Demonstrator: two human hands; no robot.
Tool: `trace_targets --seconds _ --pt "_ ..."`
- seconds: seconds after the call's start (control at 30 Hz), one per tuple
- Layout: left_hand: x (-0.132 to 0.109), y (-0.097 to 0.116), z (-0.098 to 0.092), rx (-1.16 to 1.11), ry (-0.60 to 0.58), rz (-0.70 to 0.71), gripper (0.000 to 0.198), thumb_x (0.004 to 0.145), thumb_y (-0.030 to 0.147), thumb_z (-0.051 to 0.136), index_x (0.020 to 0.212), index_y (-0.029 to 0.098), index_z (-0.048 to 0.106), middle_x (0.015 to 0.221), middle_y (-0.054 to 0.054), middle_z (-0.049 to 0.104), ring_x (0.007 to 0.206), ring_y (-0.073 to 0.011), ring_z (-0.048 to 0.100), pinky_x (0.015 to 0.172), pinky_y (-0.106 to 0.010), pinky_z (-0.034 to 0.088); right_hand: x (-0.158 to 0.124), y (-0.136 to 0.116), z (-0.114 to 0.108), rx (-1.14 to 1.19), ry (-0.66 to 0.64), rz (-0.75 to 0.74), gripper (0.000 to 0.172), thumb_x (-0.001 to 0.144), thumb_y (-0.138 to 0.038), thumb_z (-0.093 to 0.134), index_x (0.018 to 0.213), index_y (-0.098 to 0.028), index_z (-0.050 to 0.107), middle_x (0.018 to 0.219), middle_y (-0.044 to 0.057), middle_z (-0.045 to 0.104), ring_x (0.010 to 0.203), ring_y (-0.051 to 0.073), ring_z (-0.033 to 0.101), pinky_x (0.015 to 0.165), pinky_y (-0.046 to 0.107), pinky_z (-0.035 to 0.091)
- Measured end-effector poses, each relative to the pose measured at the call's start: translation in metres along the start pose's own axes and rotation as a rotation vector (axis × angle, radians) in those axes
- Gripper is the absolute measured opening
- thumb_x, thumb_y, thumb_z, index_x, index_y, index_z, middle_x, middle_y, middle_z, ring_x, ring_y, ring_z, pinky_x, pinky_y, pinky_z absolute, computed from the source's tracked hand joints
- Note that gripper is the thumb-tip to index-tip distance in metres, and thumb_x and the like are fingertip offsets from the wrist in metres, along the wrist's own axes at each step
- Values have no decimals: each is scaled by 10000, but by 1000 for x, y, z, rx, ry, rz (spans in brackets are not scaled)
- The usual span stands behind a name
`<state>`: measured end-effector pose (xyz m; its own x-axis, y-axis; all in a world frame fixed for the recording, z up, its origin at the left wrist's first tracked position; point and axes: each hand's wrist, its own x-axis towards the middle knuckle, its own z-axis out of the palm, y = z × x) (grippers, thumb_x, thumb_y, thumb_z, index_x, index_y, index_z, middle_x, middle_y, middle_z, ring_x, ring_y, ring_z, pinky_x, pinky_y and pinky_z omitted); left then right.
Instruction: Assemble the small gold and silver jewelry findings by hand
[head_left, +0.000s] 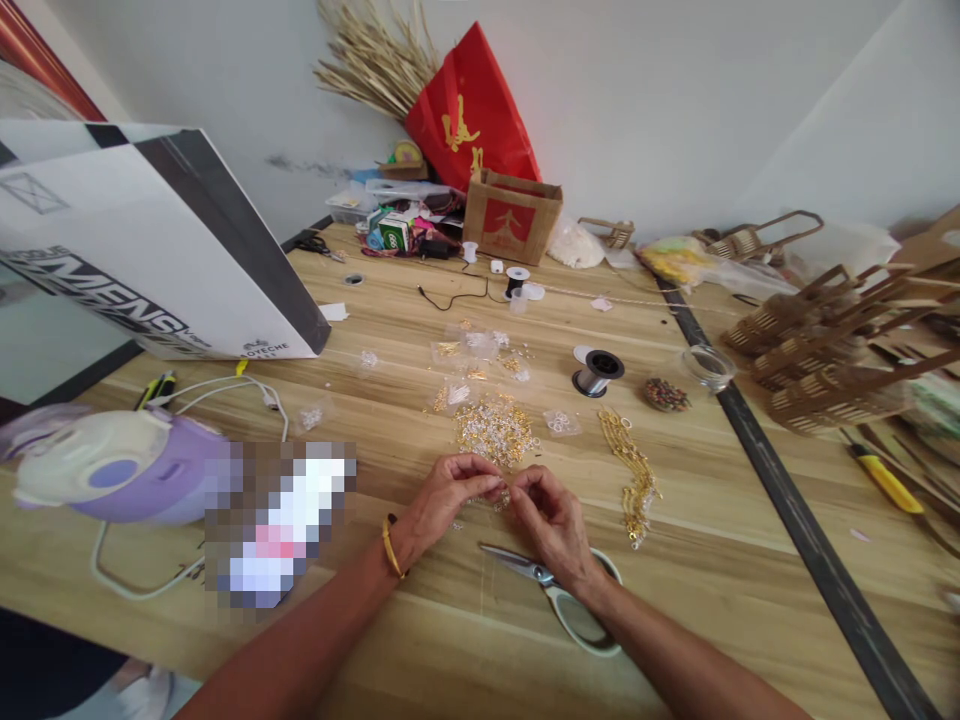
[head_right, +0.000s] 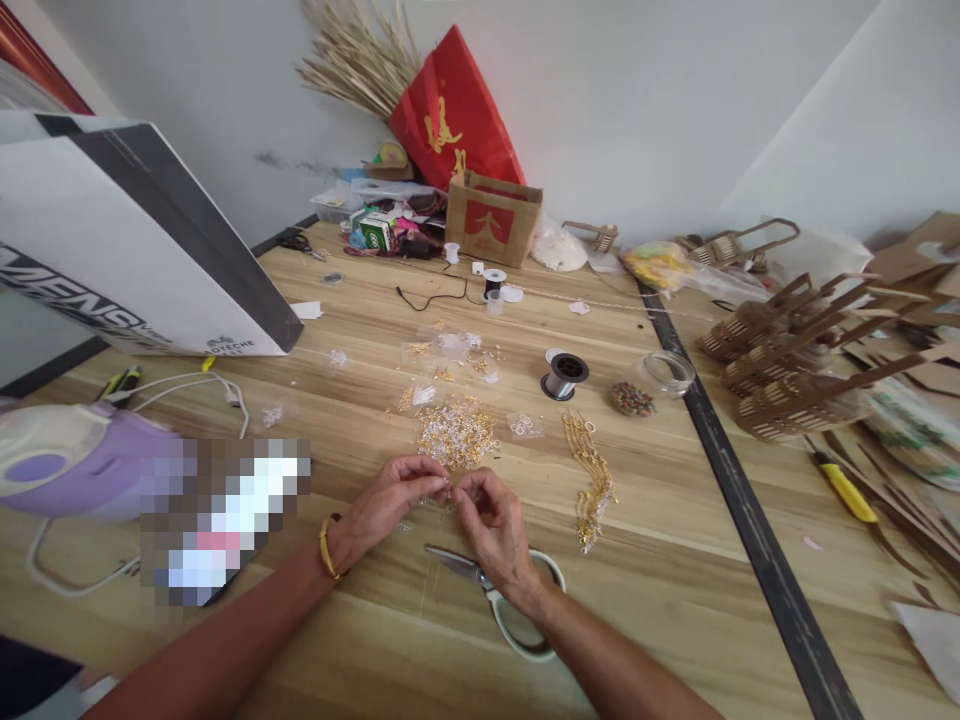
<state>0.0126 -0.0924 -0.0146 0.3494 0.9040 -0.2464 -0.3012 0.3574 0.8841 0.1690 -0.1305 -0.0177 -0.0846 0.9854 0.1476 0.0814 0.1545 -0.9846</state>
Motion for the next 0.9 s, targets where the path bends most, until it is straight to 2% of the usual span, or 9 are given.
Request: trace_targets --seconds 0.53,0.9 --pt "1 -2 -1 21 10 -25 241 593 290 795 716 113 686 625 -17 654 615 -122 579 642 -241 444 0 0 0 10 -11 -7 185 889 -344 559 808 -179 579 704 20 628 613 128 546 545 230 420" --pt "0 1 1 13 19 -19 242 585 290 800 705 114 687 616 -11 645 606 -121 572 643 -248 439 -1 0 0 4 -2 25 201 882 -368 564 795 -188 576 667 1 592 572 121 507 517 223 393"
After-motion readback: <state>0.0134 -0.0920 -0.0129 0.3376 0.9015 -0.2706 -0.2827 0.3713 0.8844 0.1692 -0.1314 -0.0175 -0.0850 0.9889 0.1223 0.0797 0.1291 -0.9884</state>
